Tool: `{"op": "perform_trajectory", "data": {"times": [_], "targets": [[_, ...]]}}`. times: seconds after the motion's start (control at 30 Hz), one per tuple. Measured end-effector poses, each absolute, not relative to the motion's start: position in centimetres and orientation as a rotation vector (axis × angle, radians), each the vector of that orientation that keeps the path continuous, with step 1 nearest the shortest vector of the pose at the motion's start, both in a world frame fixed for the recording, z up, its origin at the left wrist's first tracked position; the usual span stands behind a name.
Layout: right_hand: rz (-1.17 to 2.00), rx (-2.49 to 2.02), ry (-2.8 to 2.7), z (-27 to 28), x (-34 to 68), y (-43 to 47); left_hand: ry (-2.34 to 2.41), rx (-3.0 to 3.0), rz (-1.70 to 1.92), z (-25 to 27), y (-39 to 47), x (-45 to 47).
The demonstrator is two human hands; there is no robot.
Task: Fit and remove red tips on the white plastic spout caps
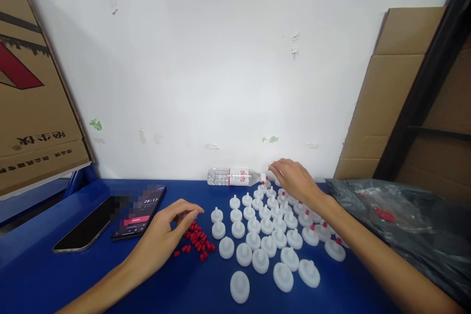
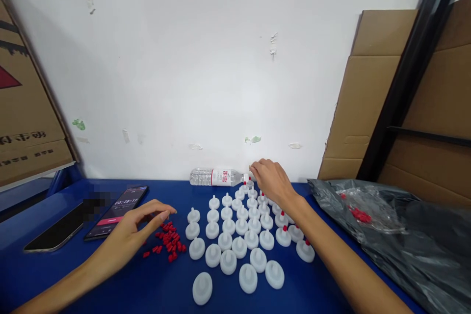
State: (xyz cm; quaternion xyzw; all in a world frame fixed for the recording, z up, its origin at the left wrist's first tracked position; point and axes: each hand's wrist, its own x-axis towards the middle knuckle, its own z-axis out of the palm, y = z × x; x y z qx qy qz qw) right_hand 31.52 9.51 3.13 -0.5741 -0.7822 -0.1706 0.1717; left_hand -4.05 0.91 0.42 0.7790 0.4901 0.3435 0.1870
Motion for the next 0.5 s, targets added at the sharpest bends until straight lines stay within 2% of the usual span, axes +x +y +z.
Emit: {"op": "perform_trajectory", "data": {"times": [0.5], "targets": [[-0.219,-1.870,-2.477,1.98,32.21,9.78,1.469,2.240,0.935,-0.24,1.79,-4.56]]}}
